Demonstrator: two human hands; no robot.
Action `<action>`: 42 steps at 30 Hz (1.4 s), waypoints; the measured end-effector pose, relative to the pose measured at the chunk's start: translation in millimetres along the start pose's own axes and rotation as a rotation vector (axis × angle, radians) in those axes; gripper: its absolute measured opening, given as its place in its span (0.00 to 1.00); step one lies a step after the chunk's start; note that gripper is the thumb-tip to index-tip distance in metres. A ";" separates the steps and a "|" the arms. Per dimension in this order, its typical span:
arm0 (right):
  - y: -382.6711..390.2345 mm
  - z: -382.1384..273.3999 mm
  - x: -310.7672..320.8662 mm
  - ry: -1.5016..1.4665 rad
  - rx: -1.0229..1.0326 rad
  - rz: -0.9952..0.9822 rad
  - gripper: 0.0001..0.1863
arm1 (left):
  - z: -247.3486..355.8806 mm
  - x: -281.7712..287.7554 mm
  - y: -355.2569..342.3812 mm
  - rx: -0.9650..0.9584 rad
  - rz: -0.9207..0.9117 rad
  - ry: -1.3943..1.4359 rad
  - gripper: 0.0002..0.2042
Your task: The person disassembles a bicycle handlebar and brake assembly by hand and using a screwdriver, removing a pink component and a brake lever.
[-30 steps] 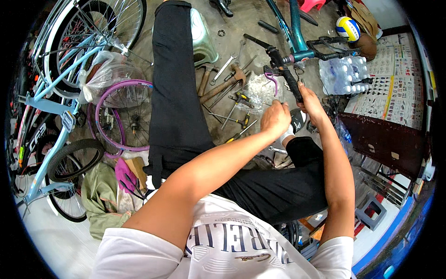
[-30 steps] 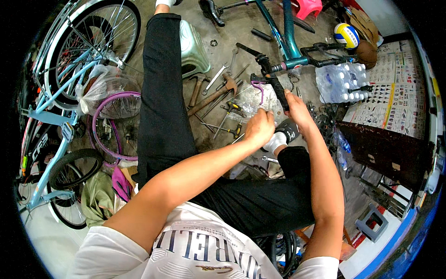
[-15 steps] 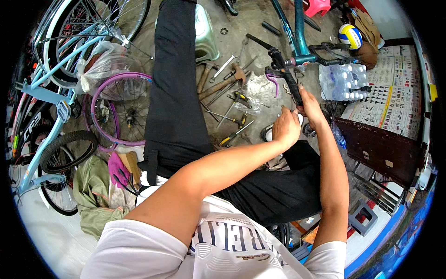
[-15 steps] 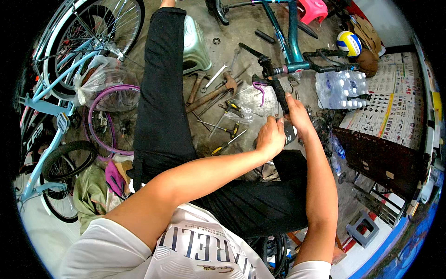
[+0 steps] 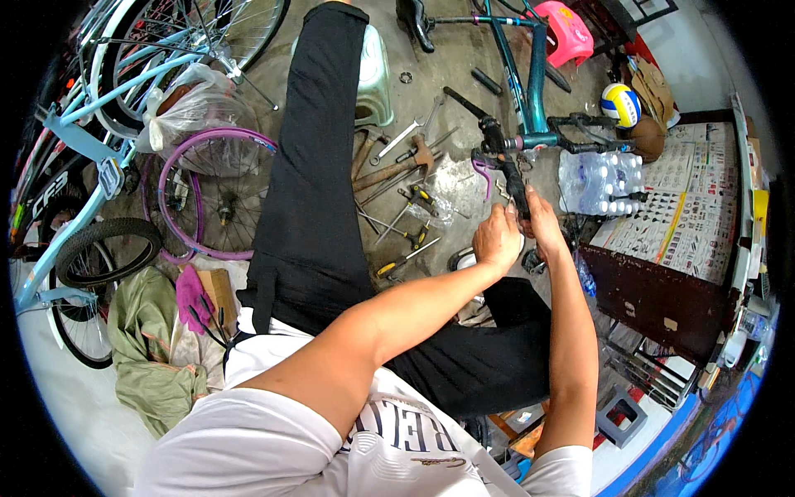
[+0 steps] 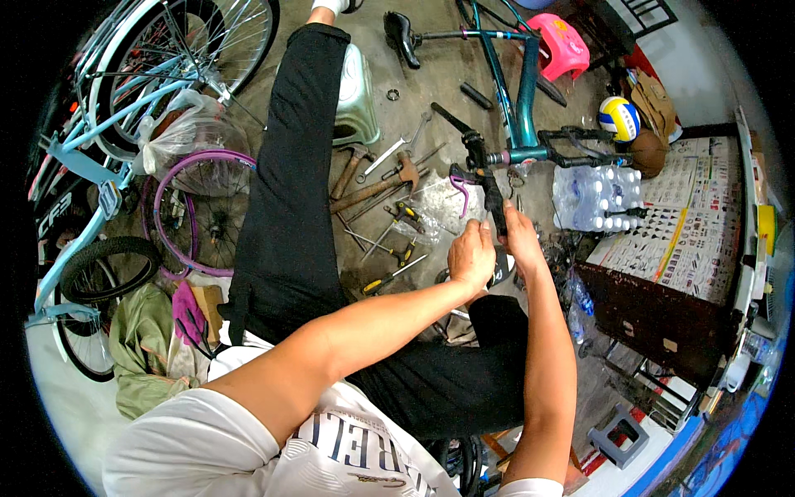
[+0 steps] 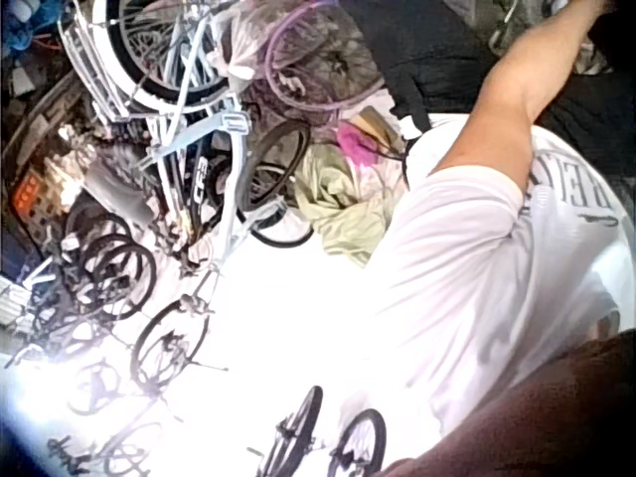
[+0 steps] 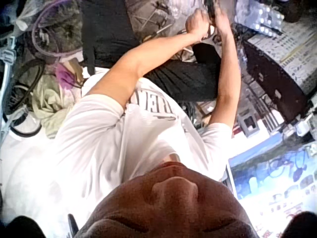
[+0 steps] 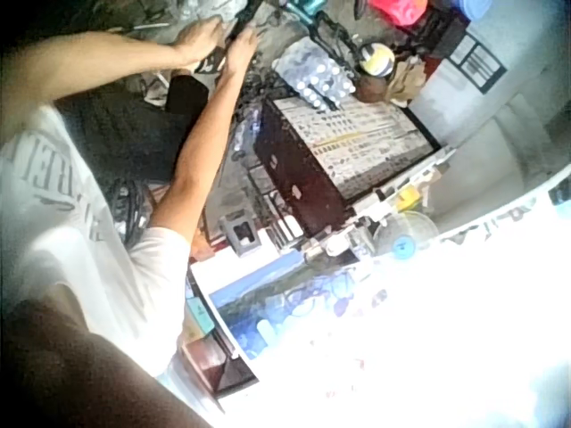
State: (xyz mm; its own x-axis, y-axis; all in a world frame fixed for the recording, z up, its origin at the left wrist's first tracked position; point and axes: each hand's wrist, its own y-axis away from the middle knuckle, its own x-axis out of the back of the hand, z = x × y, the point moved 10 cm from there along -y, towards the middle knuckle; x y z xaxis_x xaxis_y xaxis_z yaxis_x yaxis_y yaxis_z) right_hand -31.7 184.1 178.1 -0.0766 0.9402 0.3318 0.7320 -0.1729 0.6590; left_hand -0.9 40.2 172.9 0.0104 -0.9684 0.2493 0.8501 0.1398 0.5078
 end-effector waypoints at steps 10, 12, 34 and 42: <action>-3.7 -6.1 1.8 0.008 0.127 0.006 0.30 | 21.5 -7.1 -6.6 0.115 0.018 -0.054 0.18; 3.3 -14.0 4.0 0.067 0.099 0.048 0.30 | 25.4 -6.1 -10.5 0.111 0.018 -0.066 0.17; 7.4 -14.5 -3.7 0.039 0.049 0.014 0.32 | 52.2 -1.4 -104.8 -0.068 -0.535 -0.321 0.19; 0.7 -5.1 5.0 0.023 0.025 0.057 0.31 | 55.8 14.2 -50.4 -0.207 -0.268 -0.583 0.19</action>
State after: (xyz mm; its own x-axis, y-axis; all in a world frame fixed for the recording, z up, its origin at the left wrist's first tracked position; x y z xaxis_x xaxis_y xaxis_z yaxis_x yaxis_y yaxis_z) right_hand -35.1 187.1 183.7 -0.0496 0.9222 0.3834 0.7526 -0.2179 0.6214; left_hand -72.9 30.9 196.8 -0.4519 -0.6857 0.5707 0.8674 -0.1884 0.4605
